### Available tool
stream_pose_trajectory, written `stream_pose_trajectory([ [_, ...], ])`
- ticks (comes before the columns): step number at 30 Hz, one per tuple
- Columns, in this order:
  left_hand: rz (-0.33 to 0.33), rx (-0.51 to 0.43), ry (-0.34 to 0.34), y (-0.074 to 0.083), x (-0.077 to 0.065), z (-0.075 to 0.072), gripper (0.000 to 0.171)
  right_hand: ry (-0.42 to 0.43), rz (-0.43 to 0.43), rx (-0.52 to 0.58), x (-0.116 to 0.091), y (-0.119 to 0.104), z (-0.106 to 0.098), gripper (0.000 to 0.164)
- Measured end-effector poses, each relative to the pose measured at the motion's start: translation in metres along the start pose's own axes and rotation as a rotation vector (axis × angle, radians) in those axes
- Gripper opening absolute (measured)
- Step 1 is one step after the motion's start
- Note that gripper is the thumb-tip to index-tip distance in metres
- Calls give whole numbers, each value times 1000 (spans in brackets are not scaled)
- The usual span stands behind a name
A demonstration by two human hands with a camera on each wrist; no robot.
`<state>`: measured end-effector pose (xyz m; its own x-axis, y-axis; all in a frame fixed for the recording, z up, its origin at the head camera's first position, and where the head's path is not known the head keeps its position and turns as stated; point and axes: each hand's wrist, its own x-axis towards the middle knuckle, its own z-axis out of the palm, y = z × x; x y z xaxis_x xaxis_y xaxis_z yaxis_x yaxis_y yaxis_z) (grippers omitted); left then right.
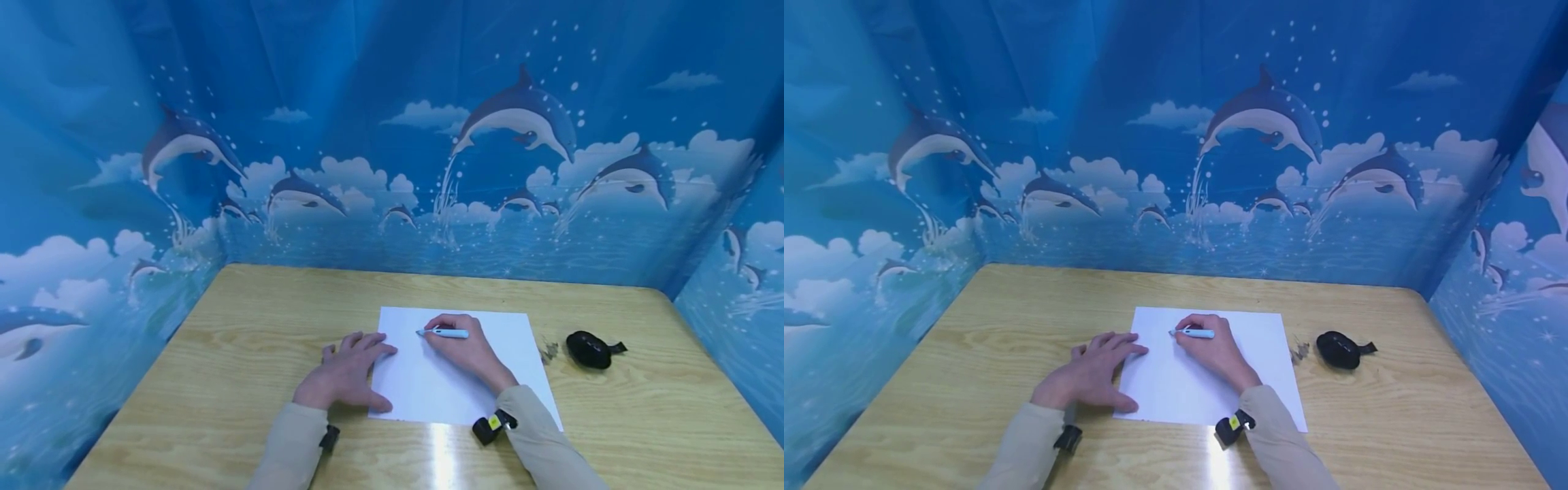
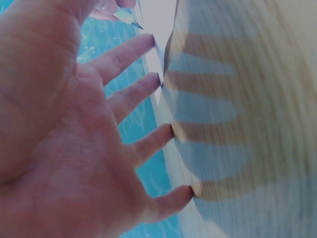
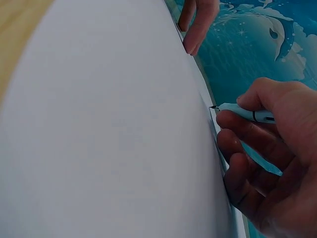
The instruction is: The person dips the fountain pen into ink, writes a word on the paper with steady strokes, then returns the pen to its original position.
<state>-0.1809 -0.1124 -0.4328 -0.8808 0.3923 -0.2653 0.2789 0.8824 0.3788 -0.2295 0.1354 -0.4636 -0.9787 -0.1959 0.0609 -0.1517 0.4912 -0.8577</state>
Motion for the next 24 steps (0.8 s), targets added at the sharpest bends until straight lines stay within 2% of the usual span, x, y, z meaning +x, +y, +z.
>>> stream_pose_trajectory([
  [24,-4,2,2,0,0,1,89,30,20,-43,-2,-1,-5,8],
])
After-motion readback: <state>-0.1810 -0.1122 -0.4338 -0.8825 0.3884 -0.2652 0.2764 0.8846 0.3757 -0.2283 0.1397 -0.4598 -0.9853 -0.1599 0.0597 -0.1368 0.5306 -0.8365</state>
